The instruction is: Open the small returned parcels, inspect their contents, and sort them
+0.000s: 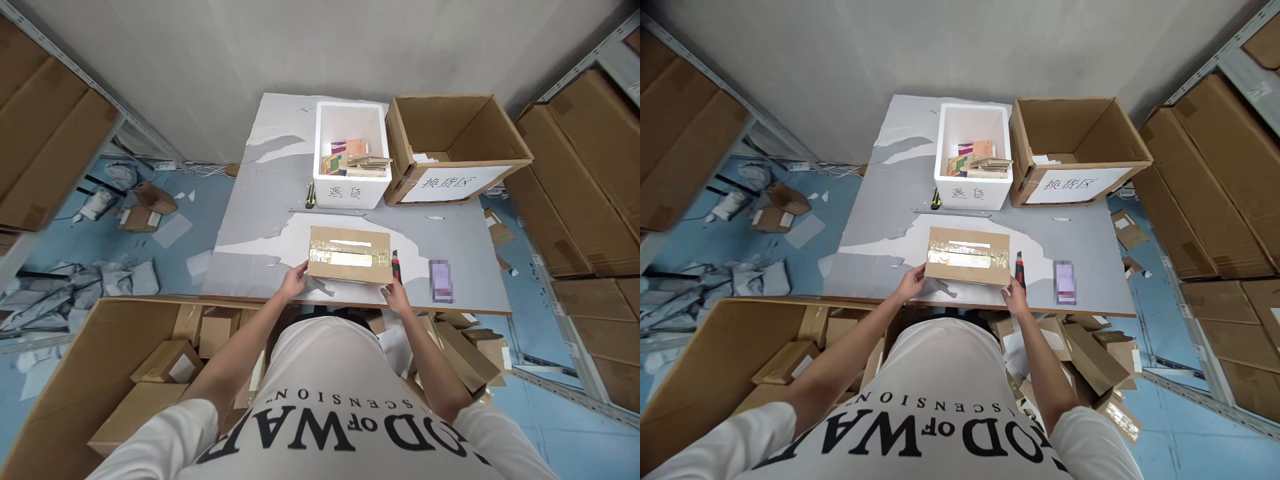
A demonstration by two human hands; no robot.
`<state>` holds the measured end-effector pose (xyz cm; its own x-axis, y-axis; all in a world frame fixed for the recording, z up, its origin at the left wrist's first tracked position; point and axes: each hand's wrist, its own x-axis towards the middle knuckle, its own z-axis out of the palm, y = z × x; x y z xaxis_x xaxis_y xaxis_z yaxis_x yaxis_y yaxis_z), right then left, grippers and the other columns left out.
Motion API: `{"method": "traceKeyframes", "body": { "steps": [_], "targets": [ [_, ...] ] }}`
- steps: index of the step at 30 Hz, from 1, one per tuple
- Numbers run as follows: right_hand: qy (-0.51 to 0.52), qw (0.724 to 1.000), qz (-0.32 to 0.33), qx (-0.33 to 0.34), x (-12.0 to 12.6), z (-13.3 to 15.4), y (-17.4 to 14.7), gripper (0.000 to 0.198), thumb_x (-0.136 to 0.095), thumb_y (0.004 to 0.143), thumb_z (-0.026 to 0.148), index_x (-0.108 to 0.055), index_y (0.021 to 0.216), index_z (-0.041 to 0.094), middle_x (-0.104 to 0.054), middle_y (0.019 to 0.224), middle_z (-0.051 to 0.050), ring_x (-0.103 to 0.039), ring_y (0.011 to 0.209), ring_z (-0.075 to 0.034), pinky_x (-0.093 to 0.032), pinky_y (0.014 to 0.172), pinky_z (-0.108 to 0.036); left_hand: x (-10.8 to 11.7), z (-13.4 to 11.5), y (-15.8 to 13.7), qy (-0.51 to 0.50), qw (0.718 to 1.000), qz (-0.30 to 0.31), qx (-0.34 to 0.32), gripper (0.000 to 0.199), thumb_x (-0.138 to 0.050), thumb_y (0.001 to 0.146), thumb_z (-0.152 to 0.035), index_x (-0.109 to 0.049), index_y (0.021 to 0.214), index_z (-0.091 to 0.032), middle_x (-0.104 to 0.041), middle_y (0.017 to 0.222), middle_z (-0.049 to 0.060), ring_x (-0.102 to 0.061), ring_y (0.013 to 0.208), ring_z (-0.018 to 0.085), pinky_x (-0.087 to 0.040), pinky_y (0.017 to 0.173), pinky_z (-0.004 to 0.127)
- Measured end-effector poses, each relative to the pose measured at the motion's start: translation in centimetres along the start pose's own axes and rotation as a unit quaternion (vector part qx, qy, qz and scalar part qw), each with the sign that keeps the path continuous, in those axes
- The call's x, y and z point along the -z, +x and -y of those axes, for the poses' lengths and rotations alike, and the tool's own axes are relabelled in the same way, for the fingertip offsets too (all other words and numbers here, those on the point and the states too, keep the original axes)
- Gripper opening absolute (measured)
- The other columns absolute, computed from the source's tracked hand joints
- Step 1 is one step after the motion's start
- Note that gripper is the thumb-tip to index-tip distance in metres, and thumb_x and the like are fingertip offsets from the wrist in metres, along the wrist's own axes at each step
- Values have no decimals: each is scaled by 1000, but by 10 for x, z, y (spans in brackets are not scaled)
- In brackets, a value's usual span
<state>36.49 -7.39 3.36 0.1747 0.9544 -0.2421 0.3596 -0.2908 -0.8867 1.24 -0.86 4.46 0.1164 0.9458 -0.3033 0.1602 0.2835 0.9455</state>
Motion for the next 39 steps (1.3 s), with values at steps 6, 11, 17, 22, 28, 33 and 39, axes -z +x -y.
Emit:
{"method": "traceKeyframes", "body": {
  "steps": [6, 11, 17, 22, 28, 33, 39],
  "targets": [
    [-20, 1000, -2, -5, -17, 2, -2, 37, -55, 77, 45, -63, 99, 16, -71, 98, -15, -65, 95, -29, -50, 88, -46, -15, 10, -7, 12, 1000, 13, -26, 56, -67, 70, -45, -65, 117, -14, -71, 110, 10, -63, 109, 28, -47, 99, 42],
    [-26, 1000, 2, 9, -3, 18, -2, 32, -56, 76, 49, -61, 87, 19, -70, 93, -12, -65, 89, -27, -51, 82, -40, -2, -13, -11, 123, 991, 12, -59, 47, -63, 74, -46, -70, 108, -15, -74, 98, 6, -65, 98, 26, -50, 89, 35],
    [-81, 996, 5, 41, 17, 54, 6, 45, -44, 84, 59, -61, 90, 18, -69, 91, -10, -62, 82, -23, -47, 76, -33, 2, -58, -10, 255, 964, -62, -30, 45, -54, 81, -51, -73, 106, -19, -75, 87, 2, -64, 77, 19, -48, 72, 25],
    [-188, 981, -33, 26, 15, 75, 24, 54, -31, 88, 63, -63, 81, 20, -69, 82, -11, -59, 78, -25, -42, 73, -34, -7, -80, 9, 296, 947, -123, -3, 47, -51, 83, -55, -76, 97, -18, -74, 78, 3, -64, 74, 19, -43, 66, 25],
    [-218, 975, -29, -7, 9, 76, 44, 57, -31, 89, 62, -67, 78, 19, -70, 84, -13, -61, 82, -26, -42, 73, -33, -12, -76, 25, 312, 941, -126, 17, 44, -52, 83, -54, -76, 96, -20, -75, 89, 8, -67, 82, 23, -44, 69, 28],
    [-210, 977, -25, -29, 9, 75, 54, 57, -36, 86, 64, -66, 74, 17, -70, 78, -11, -58, 74, -22, -40, 69, -31, -8, -67, 33, 270, 959, -80, 13, 39, -56, 81, -49, -74, 103, -21, -75, 95, 6, -68, 88, 23, -47, 70, 27],
    [-155, 986, -43, -40, 7, 72, 52, 61, -40, 79, 72, -65, 76, 17, -69, 78, -8, -57, 75, -20, -40, 67, -29, -6, -62, 36, 243, 966, -88, 12, 41, -60, 79, -49, -74, 104, -21, -75, 98, 6, -68, 94, 25, -49, 73, 28]
  ]
}}
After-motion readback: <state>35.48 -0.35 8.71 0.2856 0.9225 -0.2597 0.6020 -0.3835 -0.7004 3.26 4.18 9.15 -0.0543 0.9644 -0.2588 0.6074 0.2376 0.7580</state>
